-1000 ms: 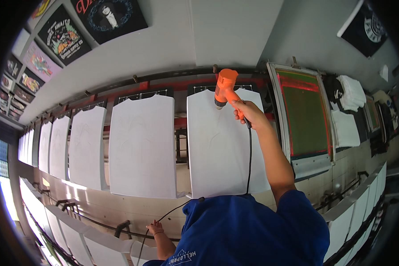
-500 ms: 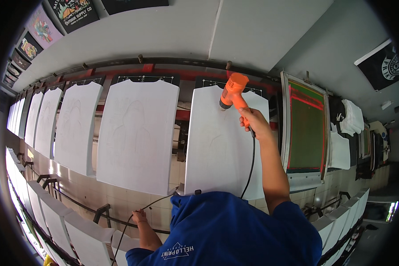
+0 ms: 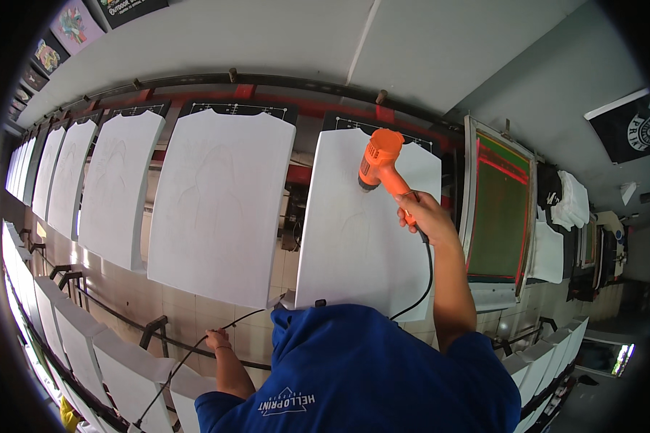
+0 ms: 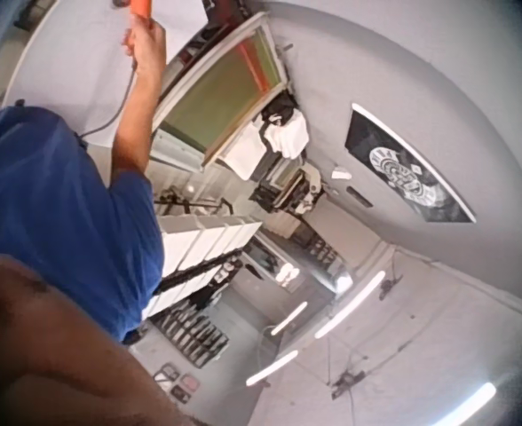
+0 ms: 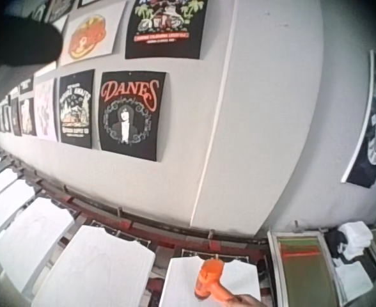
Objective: The person uses an orange heat gun to apply heat to white t-shirts laid out on a workbench. The person moves the heat gun back and forth over the surface of each shirt while occasionally touching the fabric with the left hand.
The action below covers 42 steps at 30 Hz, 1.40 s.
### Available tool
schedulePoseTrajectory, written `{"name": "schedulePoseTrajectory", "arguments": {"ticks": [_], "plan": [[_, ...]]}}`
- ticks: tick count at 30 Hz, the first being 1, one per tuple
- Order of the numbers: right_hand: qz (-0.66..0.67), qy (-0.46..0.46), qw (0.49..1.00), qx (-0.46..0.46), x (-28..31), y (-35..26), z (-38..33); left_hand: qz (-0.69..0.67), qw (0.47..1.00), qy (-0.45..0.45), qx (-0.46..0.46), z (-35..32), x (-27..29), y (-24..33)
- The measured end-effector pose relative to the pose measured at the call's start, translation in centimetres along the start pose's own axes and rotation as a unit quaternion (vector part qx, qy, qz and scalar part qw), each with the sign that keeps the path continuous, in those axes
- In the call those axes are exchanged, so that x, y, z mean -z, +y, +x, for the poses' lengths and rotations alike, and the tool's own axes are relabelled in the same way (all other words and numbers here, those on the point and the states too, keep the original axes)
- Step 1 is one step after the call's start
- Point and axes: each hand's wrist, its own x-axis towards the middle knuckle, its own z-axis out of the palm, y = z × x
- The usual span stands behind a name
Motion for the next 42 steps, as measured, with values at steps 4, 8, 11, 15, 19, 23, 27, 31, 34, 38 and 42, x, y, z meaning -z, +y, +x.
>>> {"name": "schedulePoseTrajectory", "arguments": {"ticks": [4,8,11,15,19,23,27,31,34,38,42], "plan": [[-0.012,0.009,1.0,-0.006,-0.1,0.1,-0.3,-0.03,0.999,0.009,0.033,0.8,0.7,0.3],[0.001,0.006,1.0,0.004,-0.8,-0.5,0.4,-0.056,0.998,0.006,0.04,0.0,0.6,0.2],[-0.011,-0.008,0.999,0.053,-1.5,0.9,1.6,-0.043,0.997,-0.042,0.047,-0.1,0.9,-0.1],[-0.003,-0.009,1.0,0.011,-2.3,-0.5,2.0,-0.046,0.997,-0.034,0.06,-0.5,0.9,-0.9],[-0.013,-0.02,0.999,0.024,-2.4,-0.6,2.9,-0.018,0.999,-0.032,0.024,0.5,0.8,-1.1],[-0.01,-0.005,0.997,0.075,-3.7,-0.6,4.2,-0.007,0.999,-0.033,-0.001,0.7,0.8,0.1],[0.015,0.003,0.998,0.062,-3.3,-0.8,5.6,-0.036,0.999,-0.019,0.015,0.1,0.1,1.1],[-0.009,0.035,0.996,0.08,-3.3,-0.1,5.3,-0.05,0.998,-0.03,0.021,-0.1,0.4,1.2],[0.013,0.056,0.998,0.033,-2.1,-0.5,3.8,-0.048,0.998,-0.033,0.035,0.2,1.0,0.4],[0.001,0.038,0.998,0.042,-2.5,0.7,2.2,-0.049,0.997,-0.009,0.059,0.1,1.1,-0.3],[0.02,-0.009,1.0,0.006,-2.4,0.4,0.7,-0.027,0.999,-0.016,0.042,0.3,0.9,-0.3]]}}
